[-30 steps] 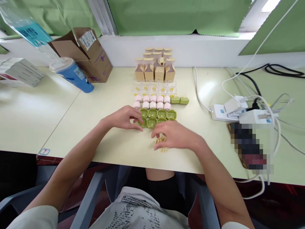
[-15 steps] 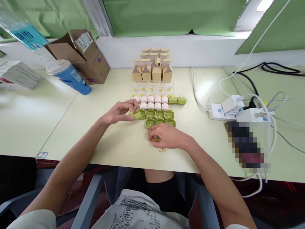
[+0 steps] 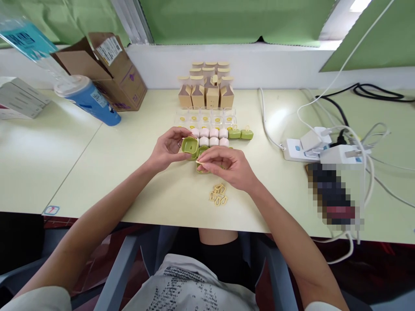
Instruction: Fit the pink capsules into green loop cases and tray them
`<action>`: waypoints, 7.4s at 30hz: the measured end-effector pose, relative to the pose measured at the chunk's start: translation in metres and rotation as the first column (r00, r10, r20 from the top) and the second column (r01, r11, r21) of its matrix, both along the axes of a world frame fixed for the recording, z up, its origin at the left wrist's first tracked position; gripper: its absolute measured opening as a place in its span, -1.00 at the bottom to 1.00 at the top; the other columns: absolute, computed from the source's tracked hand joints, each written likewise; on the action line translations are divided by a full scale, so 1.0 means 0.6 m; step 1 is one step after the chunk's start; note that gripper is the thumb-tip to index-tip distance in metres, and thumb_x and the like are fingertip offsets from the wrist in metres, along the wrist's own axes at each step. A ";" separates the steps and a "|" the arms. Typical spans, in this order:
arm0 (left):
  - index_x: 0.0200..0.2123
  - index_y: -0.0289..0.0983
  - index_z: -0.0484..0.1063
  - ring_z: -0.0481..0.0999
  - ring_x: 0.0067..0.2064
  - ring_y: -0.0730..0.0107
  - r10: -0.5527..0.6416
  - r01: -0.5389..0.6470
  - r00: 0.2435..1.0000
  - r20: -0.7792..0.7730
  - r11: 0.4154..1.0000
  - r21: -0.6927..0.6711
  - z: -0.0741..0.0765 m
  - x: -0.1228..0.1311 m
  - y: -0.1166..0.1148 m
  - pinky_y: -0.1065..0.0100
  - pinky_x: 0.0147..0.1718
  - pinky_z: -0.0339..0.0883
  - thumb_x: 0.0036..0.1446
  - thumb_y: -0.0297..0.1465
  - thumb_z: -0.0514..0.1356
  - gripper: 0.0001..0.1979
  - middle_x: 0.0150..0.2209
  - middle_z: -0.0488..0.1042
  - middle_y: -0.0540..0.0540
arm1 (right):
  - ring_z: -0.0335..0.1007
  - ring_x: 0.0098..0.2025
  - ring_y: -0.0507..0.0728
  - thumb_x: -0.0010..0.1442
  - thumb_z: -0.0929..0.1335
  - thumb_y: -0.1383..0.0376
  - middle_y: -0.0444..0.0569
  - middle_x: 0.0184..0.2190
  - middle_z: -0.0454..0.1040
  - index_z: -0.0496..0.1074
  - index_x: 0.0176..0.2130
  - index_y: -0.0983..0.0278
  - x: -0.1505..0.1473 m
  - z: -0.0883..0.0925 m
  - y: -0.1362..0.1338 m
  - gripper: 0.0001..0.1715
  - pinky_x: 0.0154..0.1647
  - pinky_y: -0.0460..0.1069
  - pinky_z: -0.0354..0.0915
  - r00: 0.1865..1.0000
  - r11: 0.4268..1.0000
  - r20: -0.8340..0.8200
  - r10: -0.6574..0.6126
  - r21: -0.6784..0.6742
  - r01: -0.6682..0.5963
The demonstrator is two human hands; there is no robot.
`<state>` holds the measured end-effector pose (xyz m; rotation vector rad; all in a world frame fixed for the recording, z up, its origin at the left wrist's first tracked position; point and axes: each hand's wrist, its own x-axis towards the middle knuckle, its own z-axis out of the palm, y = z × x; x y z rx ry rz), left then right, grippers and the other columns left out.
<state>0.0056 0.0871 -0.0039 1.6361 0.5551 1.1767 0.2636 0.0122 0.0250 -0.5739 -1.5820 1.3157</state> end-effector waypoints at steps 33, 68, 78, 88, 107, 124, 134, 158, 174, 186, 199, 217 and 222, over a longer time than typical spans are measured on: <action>0.39 -0.15 0.42 0.69 0.11 0.20 -0.074 0.100 0.974 -0.213 0.989 0.113 0.004 0.038 -0.071 0.23 0.17 0.55 0.05 -0.51 0.51 -0.17 0.07 0.68 -0.15 | 0.50 -0.19 0.19 0.44 0.38 0.53 0.04 -0.16 0.71 0.67 -0.18 0.20 -0.014 -0.035 0.002 -0.69 -0.24 0.11 0.56 0.695 0.284 0.238 -0.678 0.957 -0.050; 0.21 -0.17 0.59 0.66 -0.05 0.31 -0.136 0.179 0.983 0.126 0.875 -0.450 -0.010 0.037 -0.053 0.34 -0.06 0.57 -0.10 -0.37 0.70 -0.23 -0.09 0.64 -0.11 | 0.75 -0.06 0.29 0.34 0.53 0.41 0.10 0.02 0.75 0.52 0.38 0.11 -0.017 -0.052 0.008 -0.32 -0.07 0.20 0.71 0.780 0.428 0.139 -0.610 0.886 0.177; 0.05 -0.18 0.72 0.72 -0.02 0.29 -0.171 0.200 0.979 0.107 0.893 -0.403 -0.023 0.040 -0.049 0.28 0.01 0.63 -0.07 -0.36 0.69 -0.43 -0.02 0.74 -0.16 | 0.75 -0.11 0.25 0.33 0.51 0.41 0.09 -0.08 0.73 0.50 0.35 0.18 -0.016 -0.046 0.008 -0.35 -0.16 0.13 0.72 0.790 0.432 0.142 -0.596 0.886 0.166; 0.13 -0.15 0.73 0.75 -0.04 0.21 -0.199 0.204 0.979 0.052 0.899 -0.388 -0.009 0.035 -0.051 0.20 0.01 0.67 -0.06 -0.30 0.68 -0.37 -0.03 0.77 -0.16 | 0.73 -0.10 0.22 0.36 0.49 0.40 0.10 -0.08 0.70 0.53 0.30 0.22 -0.018 -0.049 0.007 -0.44 -0.16 0.09 0.71 0.778 0.441 0.168 -0.606 0.885 0.152; 0.10 -0.10 0.74 0.77 0.04 0.19 -0.132 0.172 0.984 0.122 0.891 -0.420 -0.003 0.037 -0.055 0.22 0.08 0.67 -0.09 -0.41 0.68 -0.37 0.01 0.78 -0.17 | 0.80 -0.01 0.22 0.30 0.55 0.48 0.07 0.02 0.78 0.48 0.43 0.23 -0.027 -0.065 0.007 -0.22 -0.01 0.02 0.75 0.750 0.349 0.037 -0.660 0.899 0.263; 0.19 -0.10 0.69 0.70 0.22 0.04 -0.076 0.103 0.994 0.084 0.918 -0.383 0.001 0.037 -0.055 0.09 0.24 0.60 -0.06 -0.31 0.68 -0.30 0.11 0.74 -0.18 | 0.76 0.11 0.26 0.38 0.48 0.49 0.10 0.15 0.72 0.34 0.53 0.15 -0.035 -0.069 0.005 -0.15 0.11 0.12 0.74 0.734 0.385 0.073 -0.675 0.884 0.266; 0.11 -0.22 0.66 0.72 0.14 0.14 -0.186 0.206 0.978 0.096 0.937 -0.283 0.001 0.032 -0.046 0.23 0.12 0.60 -0.01 -0.37 0.67 -0.40 0.12 0.70 -0.26 | 0.79 -0.08 0.18 0.38 0.50 0.45 0.00 -0.11 0.79 0.67 0.01 0.20 -0.025 -0.047 0.008 -0.75 -0.02 0.07 0.74 0.819 0.616 0.097 -0.566 0.710 0.341; 0.04 -0.15 0.76 0.69 0.09 0.18 -0.128 0.126 0.992 -0.006 0.981 -0.150 -0.002 0.035 -0.047 0.29 0.08 0.58 -0.18 -0.46 0.71 -0.37 0.04 0.73 -0.22 | 0.78 -0.02 0.12 0.50 0.40 0.45 0.04 -0.05 0.78 0.71 -0.04 0.29 -0.015 -0.053 0.006 -0.76 -0.06 -0.03 0.71 0.787 0.485 0.168 -0.594 0.855 0.184; 0.08 -0.13 0.76 0.75 0.07 0.13 -0.117 0.145 0.988 0.103 0.931 -0.336 0.001 0.043 -0.053 0.25 0.08 0.66 -0.17 -0.34 0.72 -0.34 0.06 0.74 -0.23 | 0.76 -0.02 0.13 0.42 0.43 0.50 -0.01 0.03 0.75 0.60 0.28 0.06 -0.021 -0.063 0.004 -0.44 -0.14 -0.02 0.68 0.741 0.407 0.058 -0.669 0.863 0.300; 0.08 -0.12 0.75 0.74 0.02 0.14 -0.095 0.140 0.987 0.129 0.900 -0.412 -0.003 0.038 -0.051 0.24 0.02 0.63 -0.16 -0.28 0.71 -0.34 0.00 0.76 -0.18 | 0.75 0.05 0.24 0.38 0.41 0.44 0.12 0.15 0.69 0.38 0.50 0.16 -0.023 -0.072 -0.001 -0.23 0.01 0.09 0.73 0.709 0.365 0.118 -0.695 0.908 0.207; 0.15 -0.15 0.71 0.73 0.07 0.13 -0.069 0.110 0.992 0.110 0.900 -0.422 -0.010 0.037 -0.050 0.23 0.05 0.63 -0.15 -0.14 0.71 -0.25 0.09 0.73 -0.21 | 0.56 -0.24 0.15 0.38 0.43 0.37 0.21 0.17 0.48 0.33 0.51 0.13 -0.033 -0.063 -0.002 -0.21 -0.44 0.04 0.56 0.710 0.519 0.205 -0.674 0.815 0.258; -0.21 -0.24 0.53 0.56 -0.30 0.41 0.354 -0.132 0.899 -0.259 0.781 0.610 0.013 0.037 -0.058 0.37 -0.31 0.42 0.52 -0.32 0.25 -0.81 -0.30 0.63 -0.09 | 0.47 -0.30 0.13 0.37 0.50 -0.17 0.00 -0.21 0.57 0.61 0.12 0.15 -0.020 -0.042 0.010 -0.43 -0.35 0.04 0.49 0.831 0.843 0.245 -0.499 0.362 0.399; -0.21 -0.23 0.43 0.47 -0.36 0.44 0.356 -0.097 0.879 -0.316 0.784 0.614 0.009 0.038 -0.061 0.37 -0.37 0.33 0.58 -0.29 0.16 -0.76 -0.34 0.55 -0.04 | 0.45 -0.41 0.10 0.36 0.49 -0.19 -0.06 -0.33 0.60 0.64 -0.01 0.17 -0.023 -0.030 0.005 -0.47 -0.38 0.03 0.47 0.830 0.863 0.265 -0.492 0.272 0.425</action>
